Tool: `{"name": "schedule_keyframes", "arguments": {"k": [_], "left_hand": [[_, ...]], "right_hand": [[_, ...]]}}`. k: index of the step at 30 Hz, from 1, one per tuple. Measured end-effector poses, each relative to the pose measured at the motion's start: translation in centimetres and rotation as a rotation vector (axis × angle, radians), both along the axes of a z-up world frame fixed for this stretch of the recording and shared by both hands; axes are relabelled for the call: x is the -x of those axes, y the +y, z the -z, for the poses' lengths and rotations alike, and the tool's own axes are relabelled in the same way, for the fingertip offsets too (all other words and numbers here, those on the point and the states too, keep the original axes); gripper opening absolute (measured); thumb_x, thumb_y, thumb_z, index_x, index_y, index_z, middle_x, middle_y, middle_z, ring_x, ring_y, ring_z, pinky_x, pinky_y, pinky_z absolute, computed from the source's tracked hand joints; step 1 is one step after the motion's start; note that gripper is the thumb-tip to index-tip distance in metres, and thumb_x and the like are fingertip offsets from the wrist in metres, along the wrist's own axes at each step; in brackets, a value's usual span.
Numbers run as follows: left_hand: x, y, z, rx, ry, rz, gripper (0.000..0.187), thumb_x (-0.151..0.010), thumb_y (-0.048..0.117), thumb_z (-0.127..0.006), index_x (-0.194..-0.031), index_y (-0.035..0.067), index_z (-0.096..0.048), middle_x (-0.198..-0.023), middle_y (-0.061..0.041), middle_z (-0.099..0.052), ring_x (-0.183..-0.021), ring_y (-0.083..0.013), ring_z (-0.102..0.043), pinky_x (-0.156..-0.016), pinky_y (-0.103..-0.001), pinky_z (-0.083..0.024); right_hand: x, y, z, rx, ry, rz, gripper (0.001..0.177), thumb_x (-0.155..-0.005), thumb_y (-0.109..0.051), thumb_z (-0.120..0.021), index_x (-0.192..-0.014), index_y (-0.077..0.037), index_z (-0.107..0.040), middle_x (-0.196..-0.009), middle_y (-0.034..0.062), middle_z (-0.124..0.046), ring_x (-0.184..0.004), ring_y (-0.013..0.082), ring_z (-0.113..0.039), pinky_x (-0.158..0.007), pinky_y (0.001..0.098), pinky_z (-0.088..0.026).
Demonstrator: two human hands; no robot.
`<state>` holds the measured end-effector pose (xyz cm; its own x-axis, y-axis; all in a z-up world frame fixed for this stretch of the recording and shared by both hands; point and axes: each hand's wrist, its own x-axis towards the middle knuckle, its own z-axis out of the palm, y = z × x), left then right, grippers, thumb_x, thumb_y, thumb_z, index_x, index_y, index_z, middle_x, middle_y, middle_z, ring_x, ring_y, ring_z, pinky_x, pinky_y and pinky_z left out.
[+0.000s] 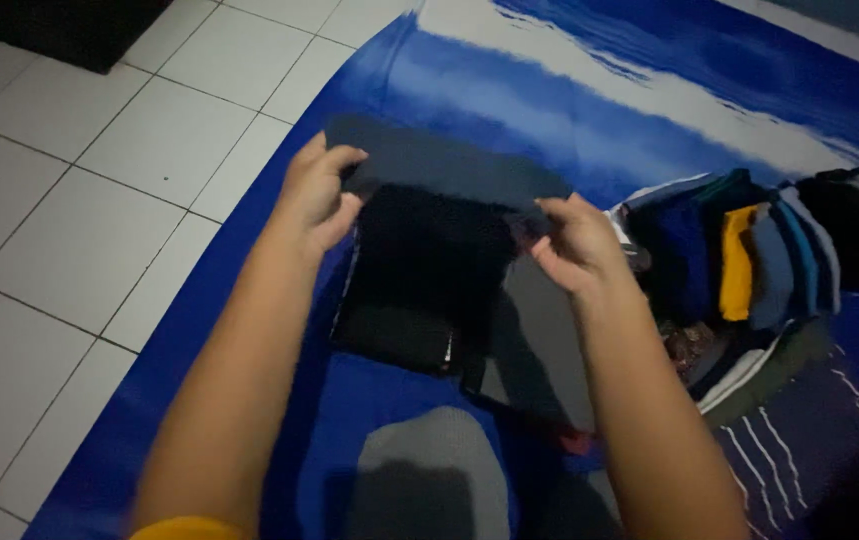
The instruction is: Folding and stacking several items of clothing including t-shirts and towels on a bed.
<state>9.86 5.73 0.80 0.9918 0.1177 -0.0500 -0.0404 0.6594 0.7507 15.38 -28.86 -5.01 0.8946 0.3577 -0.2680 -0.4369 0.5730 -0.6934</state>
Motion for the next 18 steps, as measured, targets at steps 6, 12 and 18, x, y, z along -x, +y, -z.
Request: {"name": "schedule_keyframes", "arguments": {"k": [6, 12, 18], "left_hand": [[3.0, 2.1, 6.3, 0.006, 0.062, 0.014, 0.04, -0.088, -0.006, -0.052, -0.128, -0.003, -0.059, -0.123, -0.018, -0.066, -0.112, -0.0307, -0.067, -0.101, -0.044, -0.056], [10.4, 2.9, 28.3, -0.441, 0.945, 0.044, 0.065, -0.094, 0.0, -0.052, -0.155, 0.013, -0.035, -0.115, -0.018, -0.066, -0.082, -0.0263, -0.071, -0.069, -0.035, -0.063], [12.9, 3.7, 32.5, -0.555, 0.833, 0.005, 0.063, -0.092, -0.001, -0.056, -0.152, -0.004, -0.035, -0.088, -0.018, -0.072, -0.067, -0.021, -0.071, -0.06, -0.033, -0.058]], "right_hand": [[4.8, 5.7, -2.0, 0.034, -0.15, -0.026, 0.026, -0.089, 0.005, -0.051, -0.112, -0.002, -0.06, -0.111, 0.0113, -0.065, -0.096, 0.0223, -0.069, -0.083, 0.0323, -0.062], [10.8, 5.2, 22.5, 0.888, 0.264, -0.091, 0.053, -0.105, -0.014, -0.044, -0.156, -0.011, -0.032, -0.139, 0.0204, -0.062, -0.109, 0.0278, -0.063, -0.093, 0.0465, -0.053], [12.5, 5.2, 26.6, 1.043, 0.002, -0.166, 0.066, -0.091, 0.004, -0.056, -0.152, 0.001, -0.033, -0.123, 0.0293, -0.064, -0.087, 0.0302, -0.072, -0.077, 0.041, -0.064]]}}
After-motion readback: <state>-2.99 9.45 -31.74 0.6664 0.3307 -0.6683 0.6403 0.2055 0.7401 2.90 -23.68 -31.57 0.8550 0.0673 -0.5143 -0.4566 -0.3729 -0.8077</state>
